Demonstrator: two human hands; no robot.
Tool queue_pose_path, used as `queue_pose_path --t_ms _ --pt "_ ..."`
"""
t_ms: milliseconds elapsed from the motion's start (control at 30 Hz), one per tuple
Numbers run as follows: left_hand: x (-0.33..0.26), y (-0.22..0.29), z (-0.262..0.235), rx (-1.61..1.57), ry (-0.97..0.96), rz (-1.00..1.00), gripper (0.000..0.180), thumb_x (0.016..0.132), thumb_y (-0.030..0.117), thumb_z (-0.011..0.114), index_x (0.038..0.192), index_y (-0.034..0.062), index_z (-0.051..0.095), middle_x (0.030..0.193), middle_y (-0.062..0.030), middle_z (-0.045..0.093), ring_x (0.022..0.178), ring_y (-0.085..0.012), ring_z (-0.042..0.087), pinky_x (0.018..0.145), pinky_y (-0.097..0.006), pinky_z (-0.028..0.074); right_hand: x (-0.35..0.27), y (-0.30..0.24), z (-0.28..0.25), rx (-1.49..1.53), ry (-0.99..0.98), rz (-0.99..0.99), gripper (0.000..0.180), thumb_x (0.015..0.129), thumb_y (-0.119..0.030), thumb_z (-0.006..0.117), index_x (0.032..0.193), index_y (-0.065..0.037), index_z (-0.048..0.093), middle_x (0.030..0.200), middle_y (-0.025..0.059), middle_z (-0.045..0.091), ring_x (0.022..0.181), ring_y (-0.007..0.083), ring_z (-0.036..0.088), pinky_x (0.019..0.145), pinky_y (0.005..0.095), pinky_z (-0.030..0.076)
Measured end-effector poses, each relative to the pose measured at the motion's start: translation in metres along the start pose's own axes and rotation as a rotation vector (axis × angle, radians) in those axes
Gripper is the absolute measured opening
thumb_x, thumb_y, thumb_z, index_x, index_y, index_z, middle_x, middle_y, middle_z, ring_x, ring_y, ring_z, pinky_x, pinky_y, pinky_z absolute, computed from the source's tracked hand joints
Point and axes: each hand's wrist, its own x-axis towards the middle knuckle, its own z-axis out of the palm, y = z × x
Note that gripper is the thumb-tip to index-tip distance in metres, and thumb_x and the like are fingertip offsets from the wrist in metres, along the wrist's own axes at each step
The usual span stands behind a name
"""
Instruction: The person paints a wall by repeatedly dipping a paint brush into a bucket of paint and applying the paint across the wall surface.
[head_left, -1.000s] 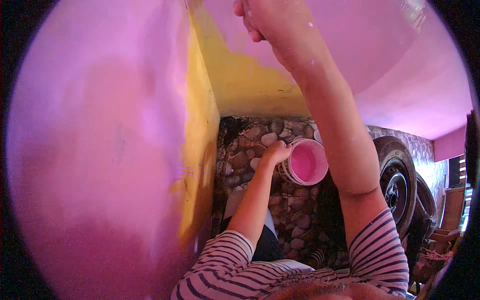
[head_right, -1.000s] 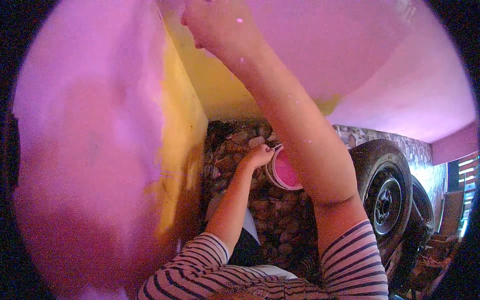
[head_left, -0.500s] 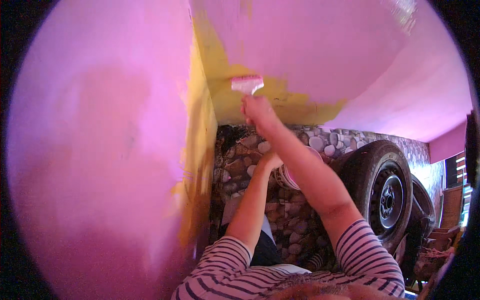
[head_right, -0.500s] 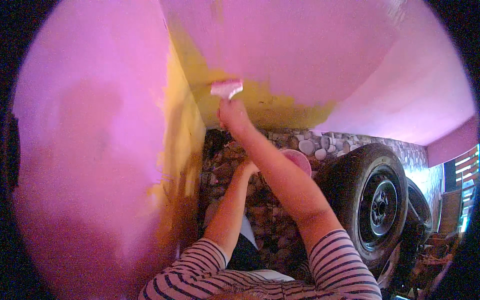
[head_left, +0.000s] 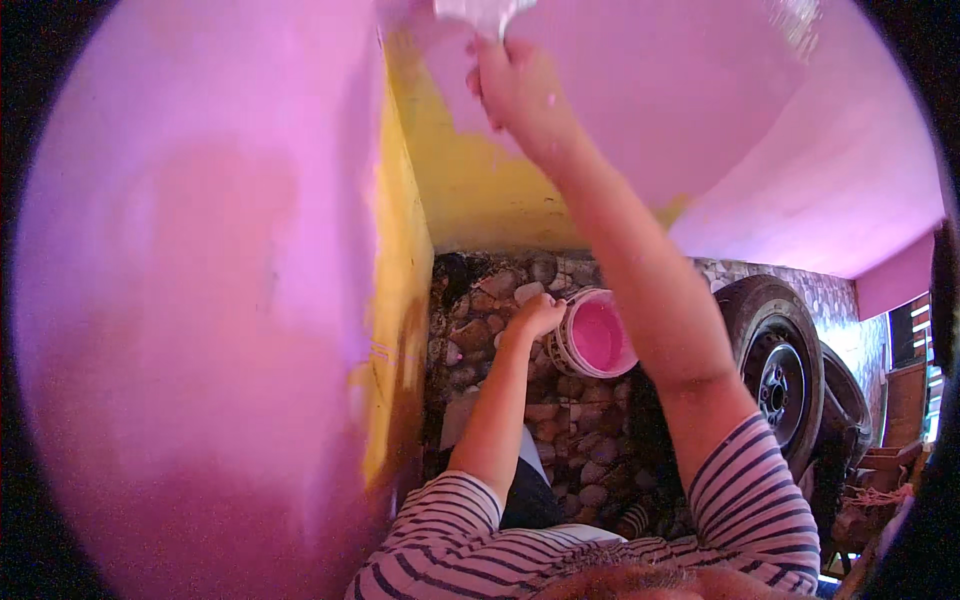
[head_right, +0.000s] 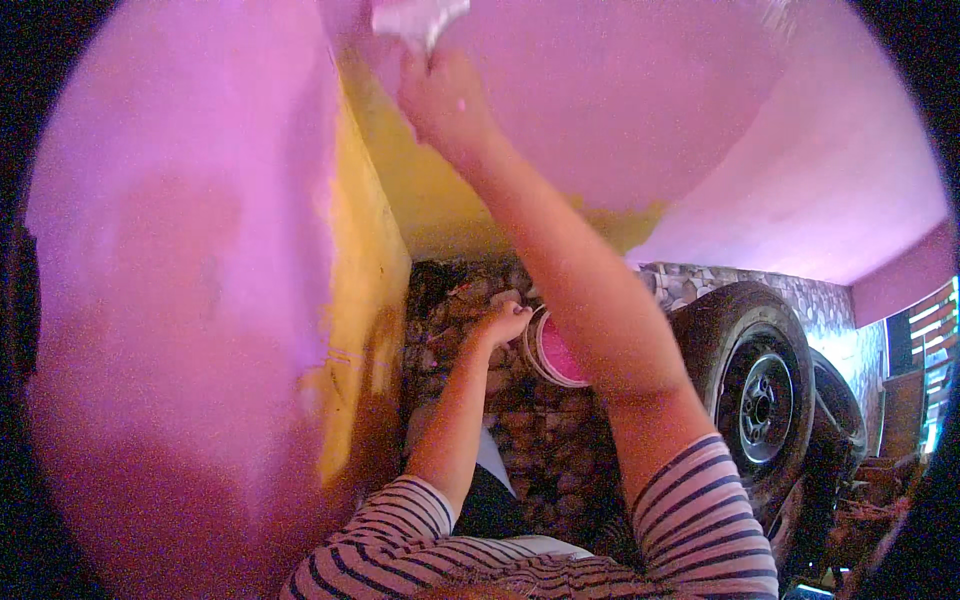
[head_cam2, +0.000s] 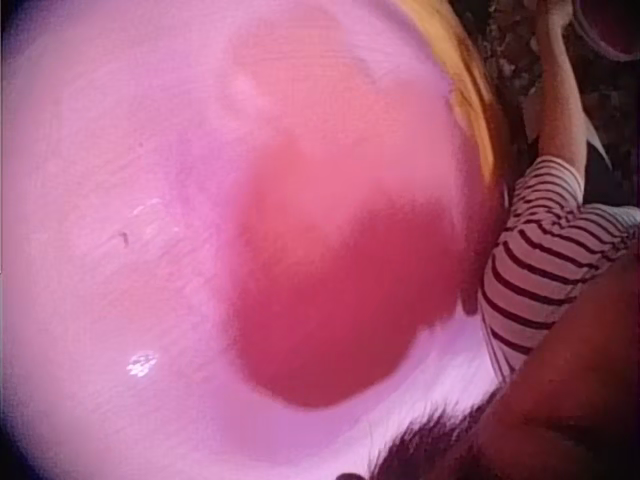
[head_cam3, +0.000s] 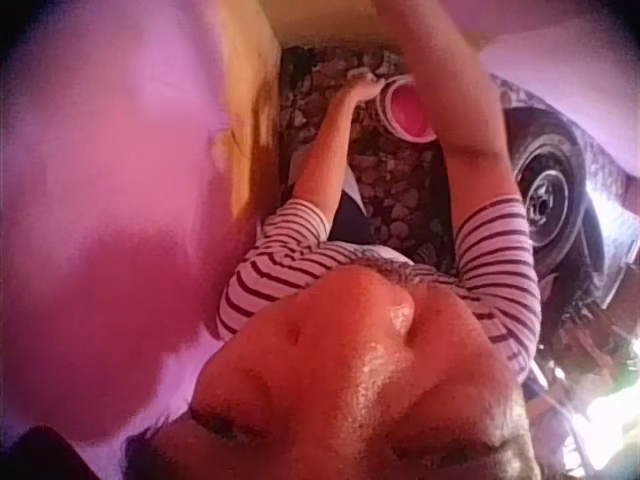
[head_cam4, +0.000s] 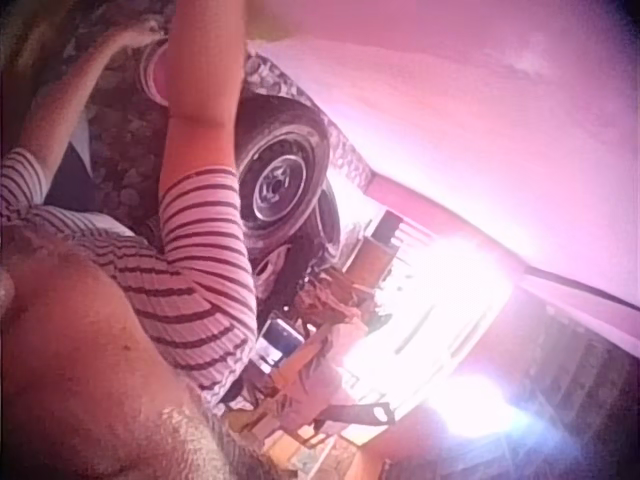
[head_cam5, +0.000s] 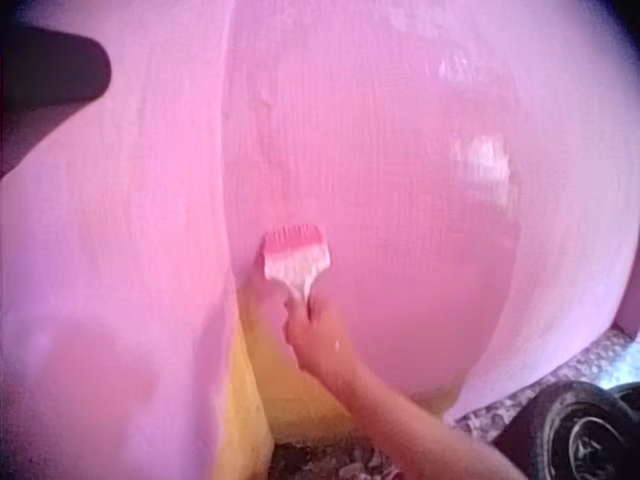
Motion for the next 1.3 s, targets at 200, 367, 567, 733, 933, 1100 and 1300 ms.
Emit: queue_pose_path --t_ms 200,367,567,733,933,1100,1300 --pt "0.013 0.001 0.010 0.001 0.011 0.074 0.051 0.094 0.037 0.045 0.102 -0.0104 0.064 0.104 -0.0286 0.066 0.090 -0.0386 0.067 0.082 -0.046 0.052 -0.072 0.097 0.018 0.130 -0.048 0.415 0.035 0.097 -0.031 0.046 0.099 0.000 0.063 0.059 0.0027 0.054 0.041 0.0110 0.045 0.038 0.0285 0.036" --pt "0.004 -0.009 -0.009 0.027 0.037 0.058 0.051 0.094 0.037 0.045 0.096 -0.0105 0.064 0.093 -0.0273 0.068 0.076 -0.0365 0.069 0.072 -0.045 0.054 -0.050 0.037 0.012 0.149 -0.129 0.464 0.029 0.094 -0.029 0.051 0.093 -0.002 0.063 0.060 0.0017 0.053 0.042 0.0104 0.041 0.040 0.0287 0.033" --pt "-0.006 0.007 -0.006 -0.054 -0.004 0.015 0.053 0.095 0.041 0.045 0.098 -0.0088 0.064 0.098 -0.0276 0.067 0.078 -0.0363 0.069 0.074 -0.045 0.054 -0.001 -0.057 -0.024 0.214 -0.146 0.048 0.031 0.093 -0.029 0.054 0.094 0.000 0.064 0.065 0.0056 0.058 0.049 0.0131 0.050 0.044 0.0313 0.041" --pt "0.001 -0.008 -0.007 -0.108 0.023 -0.024 0.049 0.095 0.041 0.046 0.098 -0.0043 0.067 0.098 -0.0257 0.068 0.098 -0.0375 0.065 0.090 -0.045 0.048 -0.012 0.017 0.001 0.039 -0.065 0.038 0.036 0.095 -0.035 0.050 0.097 -0.001 0.064 0.063 0.0036 0.057 0.045 0.0112 0.049 0.041 0.0286 0.039" --pt "-0.009 0.023 -0.013 -0.167 0.217 0.124 0.046 0.096 0.041 0.046 0.107 0.0009 0.064 0.091 -0.0171 0.069 0.083 -0.0297 0.067 0.072 -0.044 0.053 -0.083 0.185 0.016 -0.103 0.022 0.190 0.048 0.097 -0.040 0.047 0.090 0.004 0.064 0.067 0.0163 0.065 0.058 0.0303 0.064 0.060 0.0433 0.051" --pt "-0.029 0.026 -0.049 -0.993 0.430 -0.044 0.050 0.096 0.050 0.048 0.118 0.0069 0.059 0.099 -0.0076 0.066 0.083 -0.0208 0.065 0.067 -0.038 0.051 -0.116 0.199 0.011 -0.099 -0.134 0.480 0.057 0.097 -0.045 0.043 0.078 0.004 0.063 0.063 0.0178 0.064 0.062 0.0325 0.066 0.066 0.0430 0.052" --pt "-0.030 0.032 -0.056 -1.501 0.187 0.260 0.044 0.097 0.046 0.048 0.116 0.0084 0.061 0.102 -0.0057 0.067 0.089 -0.0182 0.064 0.074 -0.032 0.050 -0.137 0.199 -0.019 -0.302 -0.091 0.502 0.061 0.098 -0.050 0.042 0.083 0.007 0.059 0.069 0.0221 0.064 0.060 0.0332 0.065 0.057 0.0438 0.049"
